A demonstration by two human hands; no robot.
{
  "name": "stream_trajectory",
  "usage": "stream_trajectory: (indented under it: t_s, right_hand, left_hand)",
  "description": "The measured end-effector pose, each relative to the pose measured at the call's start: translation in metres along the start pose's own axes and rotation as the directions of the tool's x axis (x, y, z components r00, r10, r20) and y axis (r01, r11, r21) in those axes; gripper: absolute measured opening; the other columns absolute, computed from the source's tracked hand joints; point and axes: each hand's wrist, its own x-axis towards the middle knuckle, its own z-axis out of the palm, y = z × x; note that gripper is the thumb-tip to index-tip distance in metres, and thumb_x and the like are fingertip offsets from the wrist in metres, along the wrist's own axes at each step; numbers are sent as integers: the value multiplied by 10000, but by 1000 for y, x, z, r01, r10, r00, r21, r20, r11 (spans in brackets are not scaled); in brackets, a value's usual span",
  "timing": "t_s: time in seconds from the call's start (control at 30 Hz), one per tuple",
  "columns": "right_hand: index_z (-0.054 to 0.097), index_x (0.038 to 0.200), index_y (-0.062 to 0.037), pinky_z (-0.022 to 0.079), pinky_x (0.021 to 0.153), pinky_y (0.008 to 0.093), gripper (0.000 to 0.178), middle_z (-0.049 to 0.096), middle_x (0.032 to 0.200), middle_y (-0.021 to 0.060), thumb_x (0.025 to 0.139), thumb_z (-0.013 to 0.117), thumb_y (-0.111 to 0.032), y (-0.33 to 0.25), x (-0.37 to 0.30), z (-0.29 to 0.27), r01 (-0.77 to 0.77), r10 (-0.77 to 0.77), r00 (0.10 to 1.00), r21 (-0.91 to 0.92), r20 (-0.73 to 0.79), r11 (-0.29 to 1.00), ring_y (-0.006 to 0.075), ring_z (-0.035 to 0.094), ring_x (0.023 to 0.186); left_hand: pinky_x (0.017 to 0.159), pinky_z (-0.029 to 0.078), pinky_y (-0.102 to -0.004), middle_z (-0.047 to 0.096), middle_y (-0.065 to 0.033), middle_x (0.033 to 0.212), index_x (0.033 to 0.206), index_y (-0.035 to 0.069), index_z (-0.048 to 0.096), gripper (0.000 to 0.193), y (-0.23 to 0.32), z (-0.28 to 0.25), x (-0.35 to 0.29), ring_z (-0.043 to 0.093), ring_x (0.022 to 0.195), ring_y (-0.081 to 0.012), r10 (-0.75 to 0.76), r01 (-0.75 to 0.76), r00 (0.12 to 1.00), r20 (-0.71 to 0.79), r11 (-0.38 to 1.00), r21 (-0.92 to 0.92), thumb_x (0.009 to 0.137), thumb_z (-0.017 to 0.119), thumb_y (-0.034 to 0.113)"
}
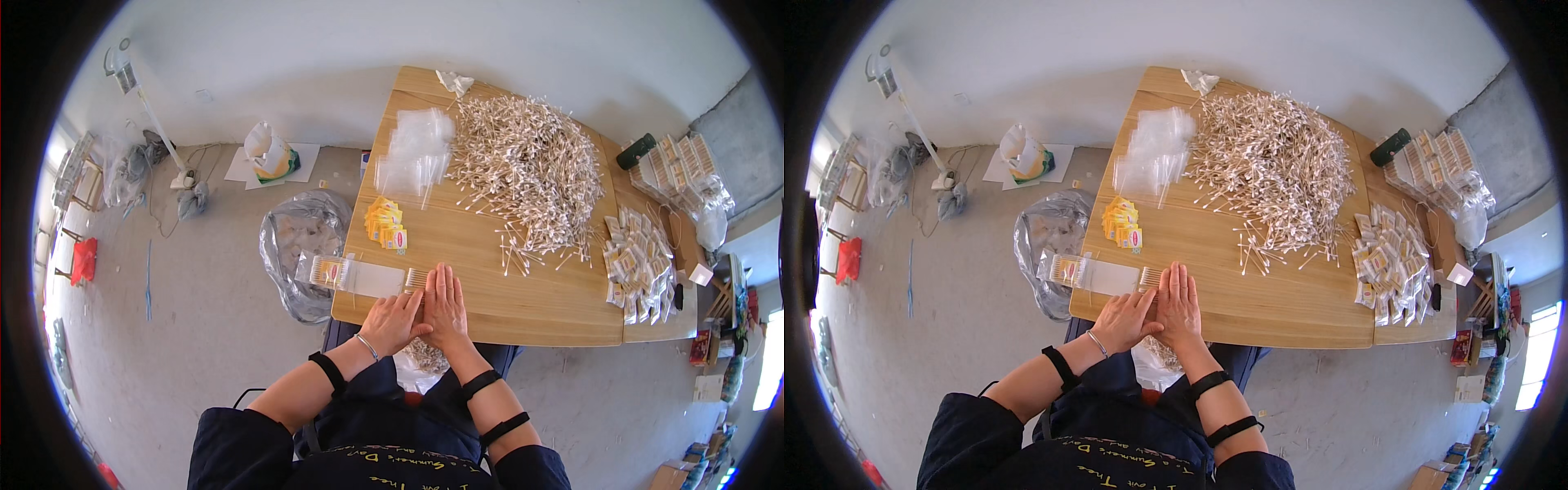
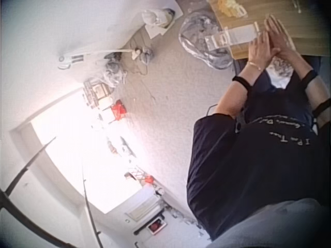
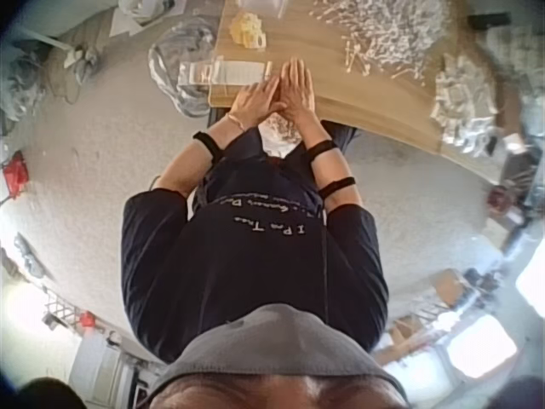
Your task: Sorting a large pile of cotton swabs into small groups and placing them into clear plastic bags.
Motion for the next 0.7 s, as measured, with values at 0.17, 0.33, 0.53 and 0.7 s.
stream_trajectory:
  t_s: [0.17, 0.33, 0.53, 0.7]
  right_hand:
    - [181, 1445, 62, 118, 1174, 447, 927, 126, 1533, 252, 775, 585, -436, -3, 0, -7, 4, -5, 1000, 39, 22, 999, 362, 109, 1445]
    - [219, 1431, 71, 136, 1169, 454, 899, 161, 1520, 261, 763, 594, -399, -3, 1, 1, -3, 7, 997, 50, -78, 999, 377, 140, 1436]
    - [206, 1434, 74, 127, 1169, 464, 883, 154, 1520, 264, 770, 586, -367, -4, 1, -6, 2, 4, 999, 124, -45, 992, 385, 134, 1434]
    - [230, 1430, 68, 141, 1166, 456, 905, 175, 1517, 258, 747, 608, -390, -2, 0, -4, 2, 5, 997, 88, -74, 996, 376, 156, 1432]
  left_hand:
    - [894, 442, -453, 589, -200, 1142, 1382, 5, 357, 768, -1, -3, 3, 589, 1019, -367, -37, 38, 998, 50, 999, -12, 878, 502, 566]
    - [881, 463, -460, 606, -211, 1111, 1394, 1, 340, 773, -3, -4, 13, 599, 1006, -382, -101, 112, 991, 90, 986, -127, 896, 467, 578]
    - [873, 471, -458, 607, -221, 1102, 1404, 20, 340, 758, -6, -3, 9, 603, 993, -388, -78, 85, 993, 84, 992, -91, 901, 467, 572]
    - [871, 473, -461, 601, -228, 1114, 1403, 20, 336, 752, -5, -4, 10, 605, 990, -394, -69, 77, 994, 88, 993, -86, 903, 470, 565]
